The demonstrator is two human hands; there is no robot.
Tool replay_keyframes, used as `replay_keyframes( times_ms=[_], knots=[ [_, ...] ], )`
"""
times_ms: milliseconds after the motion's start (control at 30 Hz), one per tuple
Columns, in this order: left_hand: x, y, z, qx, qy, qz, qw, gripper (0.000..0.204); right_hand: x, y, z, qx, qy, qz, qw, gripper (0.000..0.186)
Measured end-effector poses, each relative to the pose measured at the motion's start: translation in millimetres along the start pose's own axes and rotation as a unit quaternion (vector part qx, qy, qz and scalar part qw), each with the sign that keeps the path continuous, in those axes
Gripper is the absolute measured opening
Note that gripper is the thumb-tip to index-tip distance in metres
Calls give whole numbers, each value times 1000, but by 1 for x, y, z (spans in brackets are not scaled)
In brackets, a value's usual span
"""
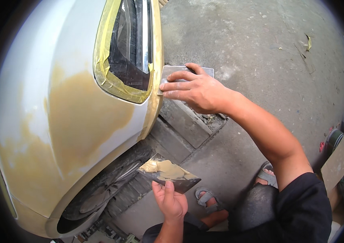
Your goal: The person applies beige body filler to the front bumper of a white car using a putty knife and a smaller spreader. The person repeatedly scoops filler and smooths it over the surface near the headlight and wheel arch.
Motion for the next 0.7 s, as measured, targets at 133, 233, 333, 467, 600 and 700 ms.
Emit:
replay_keyframes(
  times_ms=[133,233,333,467,600,700],
  knots=[
    [0,1,2,1,3,12,1000,46,9,-7,7,56,17,-6,998,38],
    [0,1,1,4,3,12,1000,46,6,-4,11,57,6,-4,998,39],
    [1,0,1,-6,5,7,1000,47,-2,-2,6,50,-17,8,999,40],
    [0,-2,2,1,1,9,1000,48,14,-2,-4,14,41,3,999,44],
    [-1,1,2,-7,-7,8,1000,49,36,-9,7,57,44,20,997,43],
    [1,1,2,-2,-4,7,1000,50,34,-6,15,63,32,36,997,44]
  ],
)
Point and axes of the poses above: each hand's wrist, its own z-axis towards the middle knuckle, its own y-axis out of the palm, x = y × z, the point moved 7 cm from there along z, towards the middle knuckle, and after that the axes turned 7 degrees about -y, right-handed, at the moved point
